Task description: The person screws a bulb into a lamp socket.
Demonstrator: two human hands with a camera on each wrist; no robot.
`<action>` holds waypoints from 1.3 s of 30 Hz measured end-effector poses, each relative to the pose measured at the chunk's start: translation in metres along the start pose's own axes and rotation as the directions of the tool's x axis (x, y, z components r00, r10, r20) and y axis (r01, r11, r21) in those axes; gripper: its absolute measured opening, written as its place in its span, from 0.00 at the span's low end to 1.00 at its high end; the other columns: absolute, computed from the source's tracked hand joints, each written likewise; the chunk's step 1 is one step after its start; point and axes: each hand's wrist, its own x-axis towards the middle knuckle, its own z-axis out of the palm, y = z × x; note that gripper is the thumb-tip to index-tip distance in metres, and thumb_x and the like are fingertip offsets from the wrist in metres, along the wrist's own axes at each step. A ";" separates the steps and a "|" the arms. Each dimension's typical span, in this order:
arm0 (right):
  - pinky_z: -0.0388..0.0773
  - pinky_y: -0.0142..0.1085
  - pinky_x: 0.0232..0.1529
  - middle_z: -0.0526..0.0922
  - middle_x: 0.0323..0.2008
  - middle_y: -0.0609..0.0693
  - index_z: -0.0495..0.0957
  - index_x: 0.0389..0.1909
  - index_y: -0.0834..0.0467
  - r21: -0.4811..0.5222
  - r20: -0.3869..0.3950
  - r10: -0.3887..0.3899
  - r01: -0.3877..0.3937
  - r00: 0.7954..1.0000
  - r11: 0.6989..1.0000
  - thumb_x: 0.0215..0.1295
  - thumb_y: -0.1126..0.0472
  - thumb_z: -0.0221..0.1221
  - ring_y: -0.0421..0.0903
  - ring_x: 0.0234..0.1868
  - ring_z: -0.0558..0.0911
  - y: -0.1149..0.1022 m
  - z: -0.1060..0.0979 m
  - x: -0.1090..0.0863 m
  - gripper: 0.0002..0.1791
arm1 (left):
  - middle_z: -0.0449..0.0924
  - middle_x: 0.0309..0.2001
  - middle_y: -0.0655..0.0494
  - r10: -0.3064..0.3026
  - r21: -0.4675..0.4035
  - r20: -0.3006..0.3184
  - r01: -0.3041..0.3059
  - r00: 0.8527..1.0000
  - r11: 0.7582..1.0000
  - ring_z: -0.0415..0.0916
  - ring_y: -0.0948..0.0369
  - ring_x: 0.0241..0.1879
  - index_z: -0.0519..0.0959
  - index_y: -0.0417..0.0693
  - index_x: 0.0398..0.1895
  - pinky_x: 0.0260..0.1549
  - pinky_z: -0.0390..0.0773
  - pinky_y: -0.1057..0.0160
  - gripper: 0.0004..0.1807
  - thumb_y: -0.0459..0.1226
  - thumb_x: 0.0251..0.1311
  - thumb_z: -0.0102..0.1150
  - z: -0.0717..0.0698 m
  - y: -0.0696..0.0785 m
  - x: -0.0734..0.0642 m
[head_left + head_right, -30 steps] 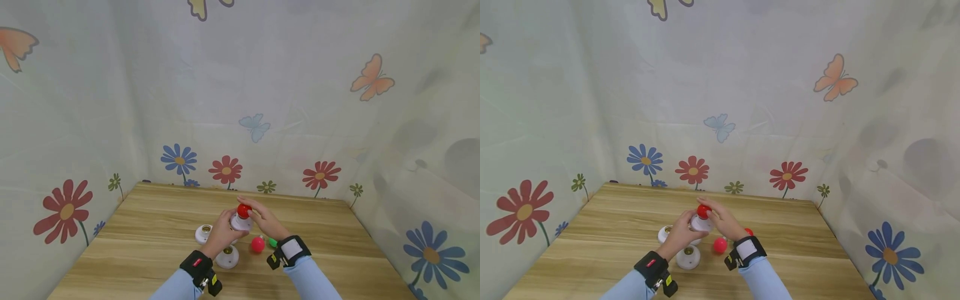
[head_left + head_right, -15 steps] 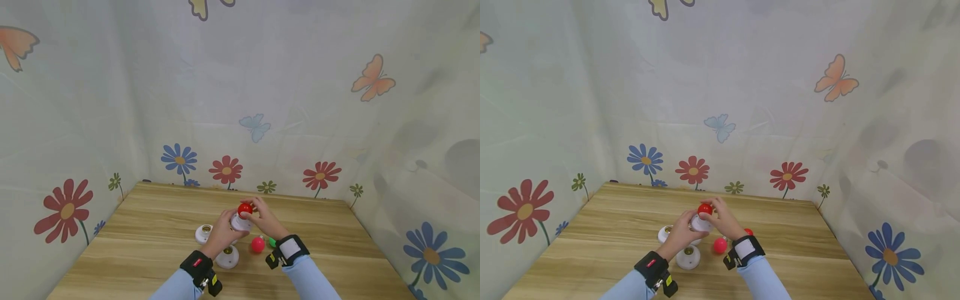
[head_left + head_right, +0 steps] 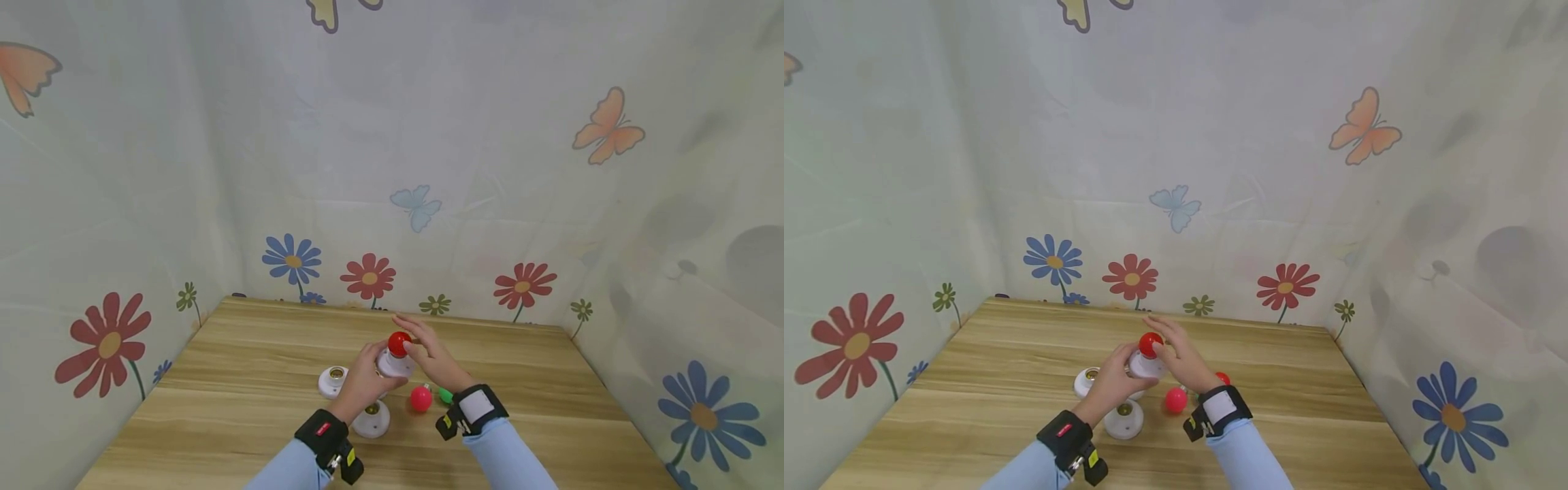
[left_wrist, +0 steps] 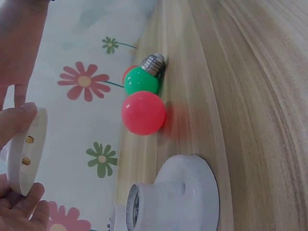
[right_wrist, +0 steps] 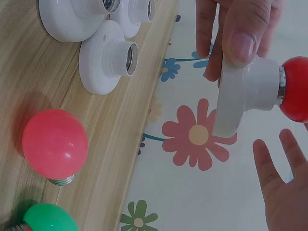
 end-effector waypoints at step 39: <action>0.67 0.59 0.62 0.67 0.67 0.63 0.61 0.70 0.62 0.018 0.062 0.012 -0.013 0.998 1.000 0.71 0.68 0.50 0.60 0.65 0.68 0.000 0.000 0.000 0.27 | 0.73 0.58 0.49 0.000 0.002 -0.020 0.000 1.000 1.000 0.74 0.50 0.55 0.68 0.47 0.66 0.54 0.77 0.45 0.43 0.47 0.46 0.75 -0.002 0.004 -0.002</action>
